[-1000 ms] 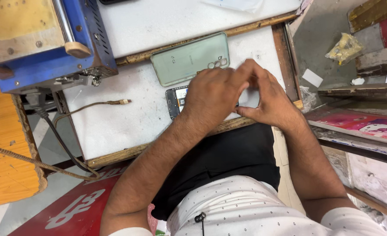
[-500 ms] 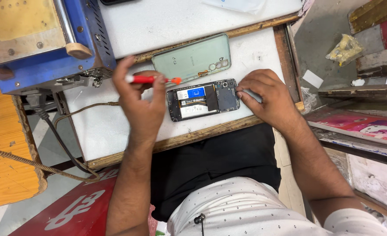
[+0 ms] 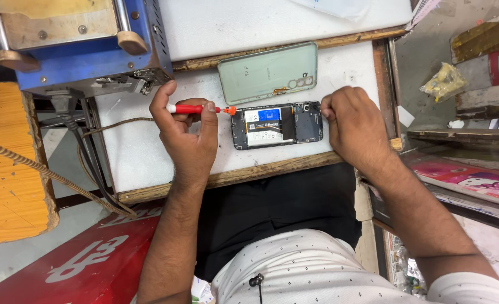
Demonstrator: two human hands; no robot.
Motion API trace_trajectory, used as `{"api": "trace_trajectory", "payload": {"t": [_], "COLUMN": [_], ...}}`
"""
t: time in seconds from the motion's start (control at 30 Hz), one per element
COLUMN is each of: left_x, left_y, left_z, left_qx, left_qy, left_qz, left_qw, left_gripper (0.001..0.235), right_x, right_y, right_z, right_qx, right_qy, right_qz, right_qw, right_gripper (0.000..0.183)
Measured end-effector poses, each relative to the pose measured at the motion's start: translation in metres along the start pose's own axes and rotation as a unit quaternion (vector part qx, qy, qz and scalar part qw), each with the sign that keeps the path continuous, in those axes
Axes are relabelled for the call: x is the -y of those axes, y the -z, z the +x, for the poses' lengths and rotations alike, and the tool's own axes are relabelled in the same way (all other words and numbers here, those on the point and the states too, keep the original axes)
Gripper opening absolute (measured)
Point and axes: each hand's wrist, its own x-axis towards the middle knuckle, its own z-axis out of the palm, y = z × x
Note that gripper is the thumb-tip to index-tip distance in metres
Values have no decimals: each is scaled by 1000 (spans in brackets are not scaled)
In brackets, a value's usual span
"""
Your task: The person disassembles a smartphone on a workbench, using a red-handled screwdriver to remove screws and a plastic pry tool to separate the back cover. They lift the motherboard assembly and disconnect the battery ribbon cable, leaving the phone partially disassembled.
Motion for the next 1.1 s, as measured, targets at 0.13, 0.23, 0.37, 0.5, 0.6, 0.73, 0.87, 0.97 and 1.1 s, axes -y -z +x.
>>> {"api": "trace_trajectory", "payload": {"t": [0.13,0.23,0.37,0.5,0.6,0.73,0.87,0.97,1.1], "left_x": [0,-3,-4,-1,-4,-10,-17,-27,-47], "left_y": [-1,-1,0,1,3,7,21,24,17], "left_z": [1,4,4,5,1,6,18,22,14], "left_qx": [-10,-9,-5,45,85,95,151,163,117], "left_qy": [18,38,40,39,10,-81,-13,27,21], "left_qz": [7,19,69,111,154,308,462,528,516], "left_qw": [1000,999,997,992,984,943,874,833,848], "left_gripper": [58,60,63,61,57,46,48,46,50], "right_x": [3,6,11,9,4,-9,-23,-28,-28], "right_y": [-7,-17,-22,-17,-12,-9,-11,-15,-18], "right_z": [19,39,53,46,27,2,-16,-18,-12], "right_qx": [-46,-41,-21,-71,-74,-75,-60,-48,-27], "right_qy": [12,20,29,53,-43,-64,-61,-34,-26], "right_qz": [41,53,55,87,156,179,188,187,190], "right_qw": [998,998,998,992,984,979,978,981,981], "right_gripper": [9,5,6,12,21,25,26,26,23]}}
